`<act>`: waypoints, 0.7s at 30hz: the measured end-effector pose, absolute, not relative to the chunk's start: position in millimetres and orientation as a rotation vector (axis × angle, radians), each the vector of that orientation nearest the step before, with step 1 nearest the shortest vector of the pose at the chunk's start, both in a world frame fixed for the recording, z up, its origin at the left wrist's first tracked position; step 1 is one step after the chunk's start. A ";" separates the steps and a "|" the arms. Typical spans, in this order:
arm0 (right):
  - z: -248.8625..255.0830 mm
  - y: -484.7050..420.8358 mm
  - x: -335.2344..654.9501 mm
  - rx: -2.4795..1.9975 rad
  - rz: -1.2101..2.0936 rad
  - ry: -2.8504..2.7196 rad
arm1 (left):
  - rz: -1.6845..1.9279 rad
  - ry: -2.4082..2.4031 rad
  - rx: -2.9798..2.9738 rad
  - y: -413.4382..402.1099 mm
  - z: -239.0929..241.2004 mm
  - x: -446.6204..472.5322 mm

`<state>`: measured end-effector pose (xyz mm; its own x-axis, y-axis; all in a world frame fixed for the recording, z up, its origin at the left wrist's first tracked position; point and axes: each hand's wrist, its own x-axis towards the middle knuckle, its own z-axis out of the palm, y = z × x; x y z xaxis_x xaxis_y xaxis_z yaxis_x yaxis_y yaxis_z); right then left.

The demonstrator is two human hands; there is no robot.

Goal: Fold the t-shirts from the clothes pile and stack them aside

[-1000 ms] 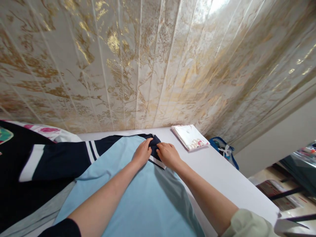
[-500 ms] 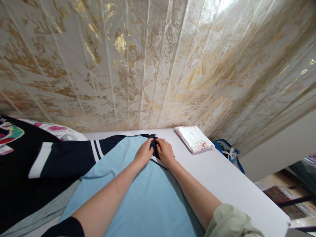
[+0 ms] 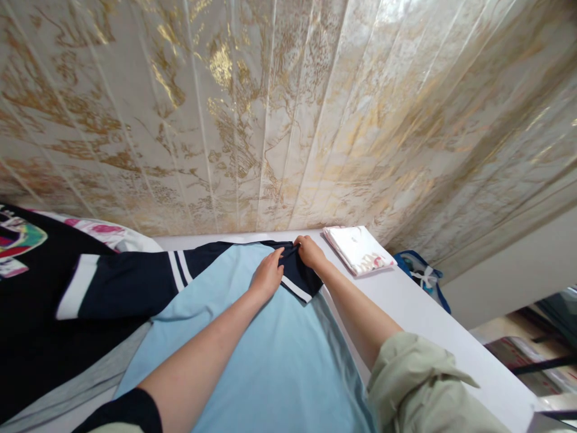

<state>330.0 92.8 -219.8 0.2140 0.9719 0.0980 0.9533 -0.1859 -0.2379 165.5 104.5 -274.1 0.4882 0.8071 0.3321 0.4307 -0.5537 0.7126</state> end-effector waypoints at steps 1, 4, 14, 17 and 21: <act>-219.9 89.7 330.8 -2.216 0.115 -1.775 | 0.904 1.013 2.193 105.3 -275.3 165.8; -220.5 74.2 323.7 -2.097 0.017 -1.697 | 0.926 1.015 2.195 106.1 -276.6 166.5; -255.8 29.1 275.6 -2.188 0.027 -1.908 | 1.058 1.123 2.035 97.5 -258.7 163.6; -250.8 27.8 275.5 -2.183 0.043 -1.908 | 1.193 1.058 1.823 79.2 -221.1 160.9; -244.0 25.2 275.2 -2.175 0.073 -1.879 | 1.296 0.799 1.532 31.4 -168.8 141.5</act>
